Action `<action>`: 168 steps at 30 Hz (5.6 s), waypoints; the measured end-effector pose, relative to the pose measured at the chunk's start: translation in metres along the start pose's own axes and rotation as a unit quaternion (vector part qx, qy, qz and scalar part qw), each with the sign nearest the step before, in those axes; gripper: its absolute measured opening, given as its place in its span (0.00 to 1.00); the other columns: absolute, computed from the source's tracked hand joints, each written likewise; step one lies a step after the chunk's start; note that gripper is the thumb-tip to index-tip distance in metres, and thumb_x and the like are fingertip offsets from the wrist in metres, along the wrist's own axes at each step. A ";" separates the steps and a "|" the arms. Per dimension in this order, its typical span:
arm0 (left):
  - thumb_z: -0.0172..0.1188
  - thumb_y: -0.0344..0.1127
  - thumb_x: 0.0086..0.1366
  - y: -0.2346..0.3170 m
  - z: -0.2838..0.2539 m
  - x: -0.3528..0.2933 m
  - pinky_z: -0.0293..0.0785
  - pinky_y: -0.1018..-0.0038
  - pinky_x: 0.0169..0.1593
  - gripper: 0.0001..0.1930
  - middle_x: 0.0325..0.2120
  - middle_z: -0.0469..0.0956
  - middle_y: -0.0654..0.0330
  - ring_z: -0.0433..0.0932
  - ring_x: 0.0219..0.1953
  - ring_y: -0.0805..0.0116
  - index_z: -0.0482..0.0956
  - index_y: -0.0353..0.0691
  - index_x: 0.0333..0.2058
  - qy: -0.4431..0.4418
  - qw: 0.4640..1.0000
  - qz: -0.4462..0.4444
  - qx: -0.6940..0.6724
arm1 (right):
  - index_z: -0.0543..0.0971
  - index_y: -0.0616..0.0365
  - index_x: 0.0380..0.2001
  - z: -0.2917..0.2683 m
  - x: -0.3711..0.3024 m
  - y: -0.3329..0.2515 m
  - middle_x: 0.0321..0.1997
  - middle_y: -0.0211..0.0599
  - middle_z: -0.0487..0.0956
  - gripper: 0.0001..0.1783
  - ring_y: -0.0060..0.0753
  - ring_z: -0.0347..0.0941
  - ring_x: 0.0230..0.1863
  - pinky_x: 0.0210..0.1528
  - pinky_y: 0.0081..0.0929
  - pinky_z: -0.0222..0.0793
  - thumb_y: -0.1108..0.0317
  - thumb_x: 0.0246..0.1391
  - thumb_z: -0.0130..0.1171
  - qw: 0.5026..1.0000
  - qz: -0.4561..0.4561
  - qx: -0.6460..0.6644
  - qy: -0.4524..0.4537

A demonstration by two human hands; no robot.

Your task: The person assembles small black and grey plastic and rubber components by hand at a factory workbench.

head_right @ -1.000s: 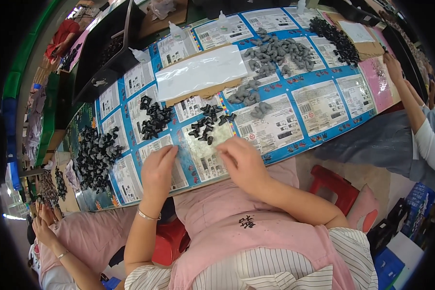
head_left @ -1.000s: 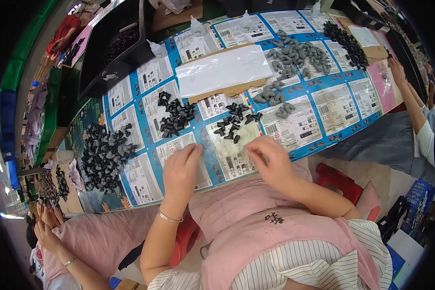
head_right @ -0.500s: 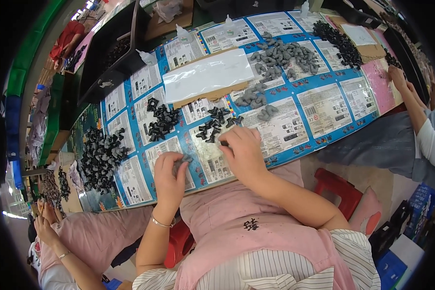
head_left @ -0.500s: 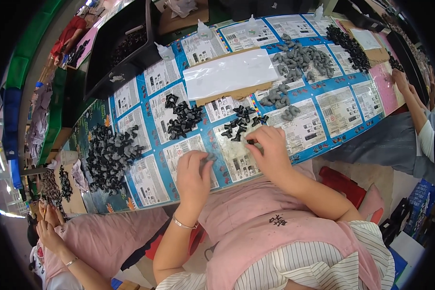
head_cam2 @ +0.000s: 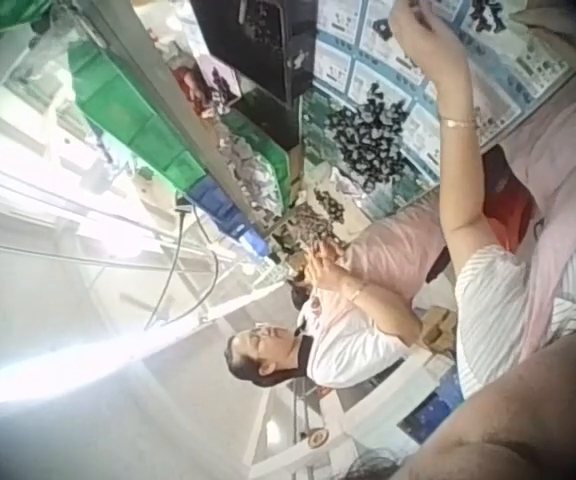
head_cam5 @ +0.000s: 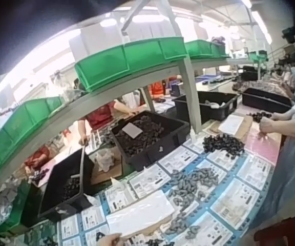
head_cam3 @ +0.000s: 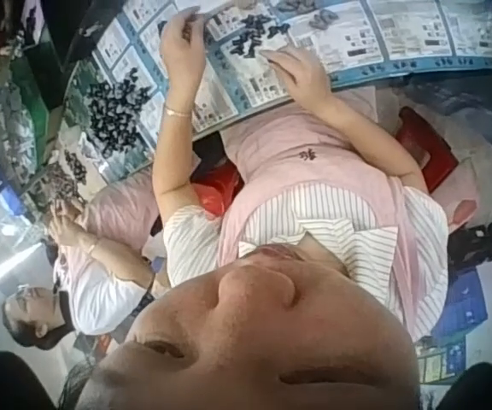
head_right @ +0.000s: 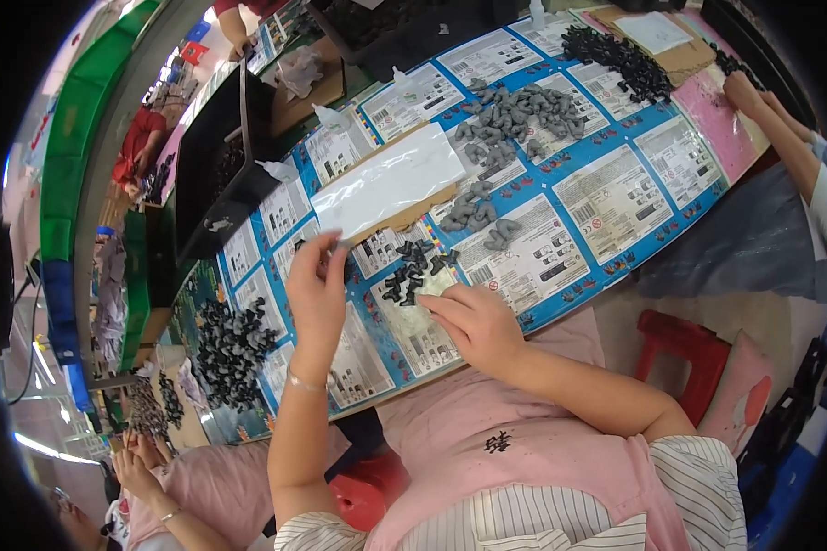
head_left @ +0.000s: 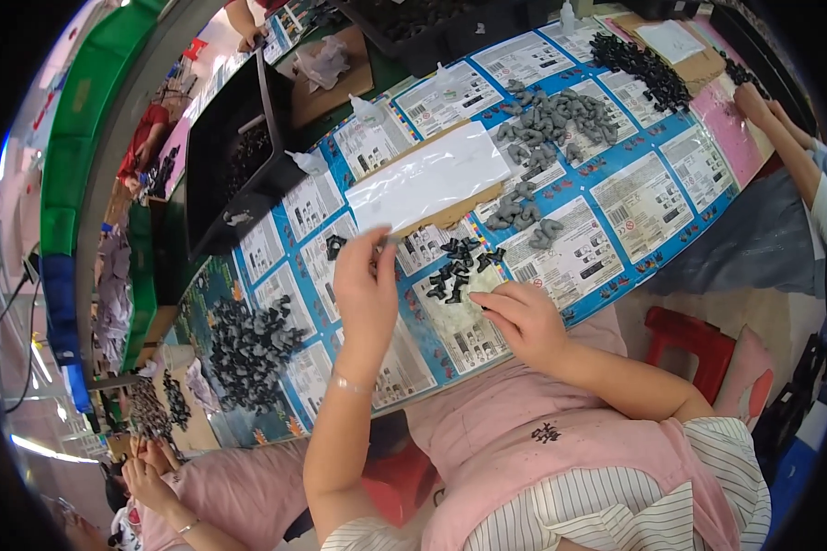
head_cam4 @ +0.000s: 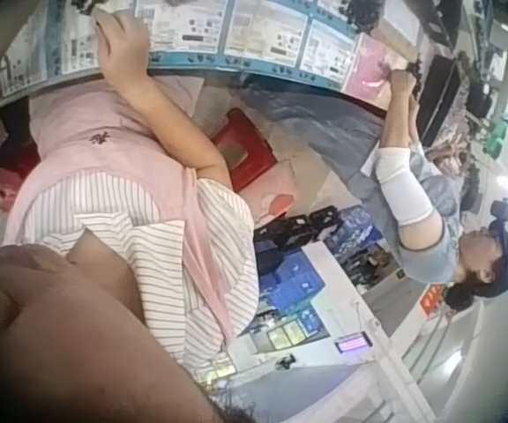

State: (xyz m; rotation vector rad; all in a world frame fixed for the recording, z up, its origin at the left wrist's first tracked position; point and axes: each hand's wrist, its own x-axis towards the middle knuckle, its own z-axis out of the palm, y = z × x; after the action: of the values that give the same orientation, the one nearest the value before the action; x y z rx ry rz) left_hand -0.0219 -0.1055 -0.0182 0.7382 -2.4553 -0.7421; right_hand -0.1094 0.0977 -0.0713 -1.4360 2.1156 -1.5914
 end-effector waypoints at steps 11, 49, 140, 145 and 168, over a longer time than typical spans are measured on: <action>0.65 0.31 0.55 -0.016 0.047 0.100 0.71 0.67 0.43 0.09 0.30 0.80 0.56 0.75 0.35 0.61 0.82 0.36 0.35 -0.046 0.998 -0.003 0.043 | 0.79 0.55 0.40 0.004 -0.007 0.010 0.33 0.35 0.77 0.13 0.41 0.73 0.33 0.35 0.34 0.67 0.72 0.49 0.62 0.998 -0.044 0.023 0.036; 0.61 0.24 0.62 0.088 0.002 -0.076 0.68 0.82 0.41 0.11 0.34 0.75 0.65 0.71 0.34 0.79 0.75 0.32 0.43 -0.053 0.883 -0.205 -0.420 | 0.78 0.60 0.34 -0.038 -0.004 -0.038 0.30 0.39 0.78 0.09 0.41 0.76 0.31 0.32 0.32 0.70 0.76 0.47 0.64 0.988 0.076 0.133 0.032; 0.55 0.31 0.67 0.001 -0.030 -0.138 0.70 0.81 0.41 0.11 0.38 0.77 0.58 0.73 0.35 0.77 0.74 0.35 0.47 0.099 0.779 -0.330 -0.524 | 0.73 0.60 0.30 0.072 0.057 -0.043 0.34 0.39 0.70 0.10 0.46 0.71 0.34 0.37 0.40 0.67 0.75 0.43 0.64 0.987 -0.038 -0.009 -0.155; 0.54 0.30 0.68 0.001 -0.030 -0.139 0.70 0.81 0.39 0.10 0.37 0.76 0.59 0.73 0.35 0.77 0.74 0.34 0.46 0.068 0.824 -0.331 -0.454 | 0.75 0.57 0.31 0.053 0.003 -0.035 0.33 0.35 0.71 0.13 0.42 0.71 0.33 0.37 0.36 0.64 0.72 0.41 0.66 0.983 -0.005 -0.050 -0.178; 0.64 0.23 0.57 0.029 -0.019 -0.130 0.70 0.81 0.35 0.08 0.27 0.76 0.62 0.72 0.27 0.77 0.78 0.32 0.36 -0.093 0.987 -0.126 -0.027 | 0.72 0.59 0.24 0.047 -0.019 -0.022 0.33 0.38 0.68 0.03 0.40 0.67 0.39 0.43 0.33 0.62 0.71 0.44 0.52 0.994 -0.019 -0.007 -0.103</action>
State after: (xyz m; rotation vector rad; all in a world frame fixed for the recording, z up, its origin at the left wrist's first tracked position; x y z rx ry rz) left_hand 0.0752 -0.0126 -0.0219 1.0137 -2.5221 -1.0094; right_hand -0.0580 0.0802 -0.0823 -1.5797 1.9980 -1.3753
